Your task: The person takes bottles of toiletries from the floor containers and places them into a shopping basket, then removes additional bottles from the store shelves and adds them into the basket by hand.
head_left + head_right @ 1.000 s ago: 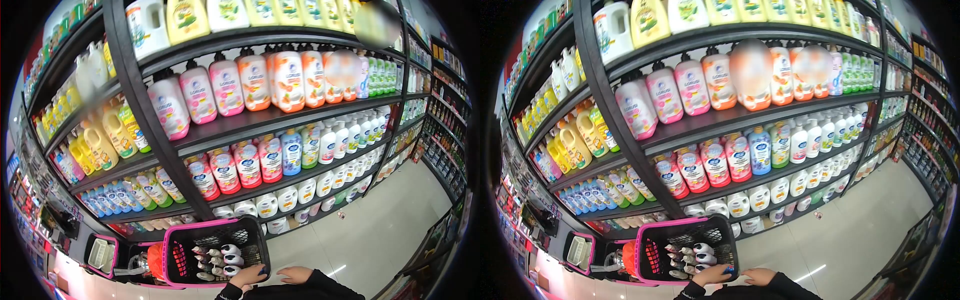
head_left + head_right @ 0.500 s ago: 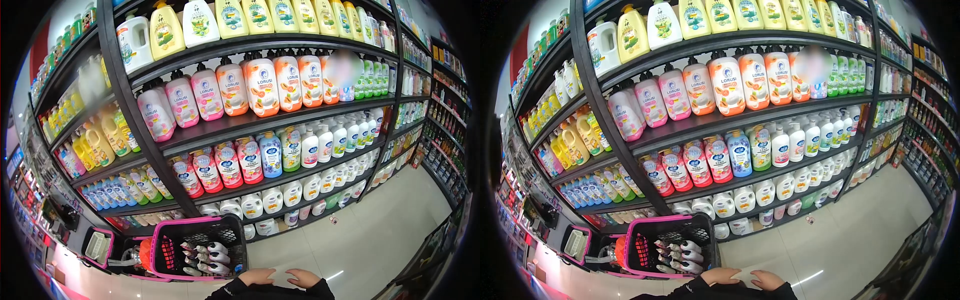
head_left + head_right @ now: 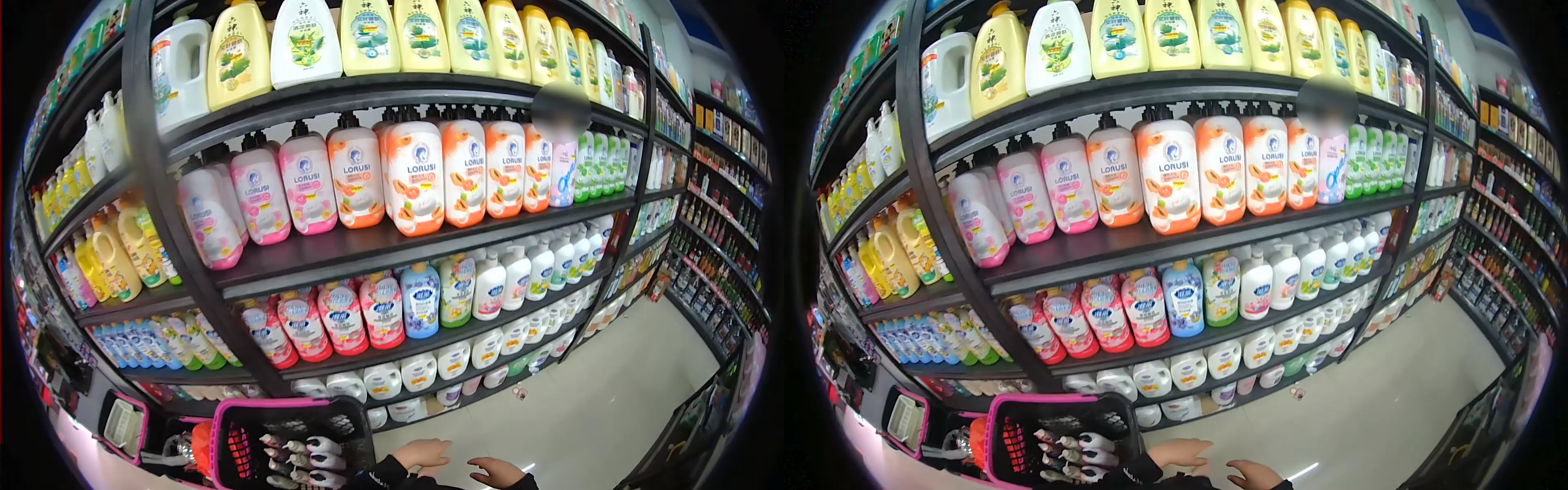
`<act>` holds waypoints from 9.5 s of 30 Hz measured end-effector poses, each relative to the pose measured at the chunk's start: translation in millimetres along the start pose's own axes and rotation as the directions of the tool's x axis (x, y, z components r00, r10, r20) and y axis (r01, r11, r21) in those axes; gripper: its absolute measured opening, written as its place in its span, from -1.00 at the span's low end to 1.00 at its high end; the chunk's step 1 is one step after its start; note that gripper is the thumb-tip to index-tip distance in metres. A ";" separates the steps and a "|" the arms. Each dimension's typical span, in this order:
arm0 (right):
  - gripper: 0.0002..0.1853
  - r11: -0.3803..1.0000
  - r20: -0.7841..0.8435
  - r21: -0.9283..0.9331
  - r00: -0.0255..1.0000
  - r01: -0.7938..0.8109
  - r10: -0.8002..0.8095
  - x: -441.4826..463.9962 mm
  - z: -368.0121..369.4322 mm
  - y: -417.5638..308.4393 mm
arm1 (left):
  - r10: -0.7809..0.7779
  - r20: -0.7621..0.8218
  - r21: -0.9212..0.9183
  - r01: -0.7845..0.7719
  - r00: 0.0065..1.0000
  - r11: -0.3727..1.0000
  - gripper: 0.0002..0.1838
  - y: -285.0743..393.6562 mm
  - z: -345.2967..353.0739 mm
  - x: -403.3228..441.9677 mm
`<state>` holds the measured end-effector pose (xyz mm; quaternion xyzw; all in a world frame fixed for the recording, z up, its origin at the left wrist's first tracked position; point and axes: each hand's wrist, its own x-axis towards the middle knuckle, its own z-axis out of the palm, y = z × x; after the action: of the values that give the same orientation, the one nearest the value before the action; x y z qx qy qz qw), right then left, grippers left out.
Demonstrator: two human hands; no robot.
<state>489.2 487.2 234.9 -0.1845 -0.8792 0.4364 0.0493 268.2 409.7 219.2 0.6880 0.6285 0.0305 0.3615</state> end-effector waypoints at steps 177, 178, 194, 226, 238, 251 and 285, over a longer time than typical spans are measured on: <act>0.09 0.888 0.645 0.443 0.644 0.122 -0.410 143.1 39.6 -263.7 | -0.465 -0.721 -0.692 -0.506 0.514 0.514 -0.26 -31.8 77.3 -275.6; 0.06 0.889 0.638 0.433 0.646 0.147 -0.418 149.6 42.7 -275.8 | -0.478 -0.709 -0.704 -0.481 0.518 0.522 -0.27 -42.6 77.6 -281.2; -0.30 0.897 0.803 -0.217 0.593 0.385 -0.061 212.5 146.7 -298.4 | -0.524 -0.710 -0.681 -0.268 0.472 0.682 -0.32 -111.0 110.1 -291.1; -0.25 0.951 0.501 0.305 0.841 0.048 -0.203 234.3 195.1 -159.8 | -0.551 -0.650 -0.735 -0.252 0.523 0.629 -0.45 -180.5 106.0 -226.6; -0.30 0.993 0.384 0.090 0.917 0.079 -0.108 258.2 277.6 -83.9 | -0.522 0.142 -0.246 -0.481 0.841 -0.841 -0.51 -216.7 154.3 -190.8; -0.32 0.956 0.499 -0.110 0.847 0.271 -0.183 276.5 294.1 -62.3 | -0.632 0.193 -0.089 -0.628 0.751 -0.773 -0.63 -242.7 150.5 -145.5; -0.37 0.837 0.716 -0.520 0.621 0.168 0.320 312.1 353.3 32.1 | -0.838 0.414 -0.554 -0.632 0.356 -0.542 -0.30 -344.4 239.5 6.4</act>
<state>121.4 354.9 -30.6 -0.0216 -0.8878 0.2074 -0.4103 98.1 287.8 -144.3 -0.4164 0.4690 0.7025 0.3365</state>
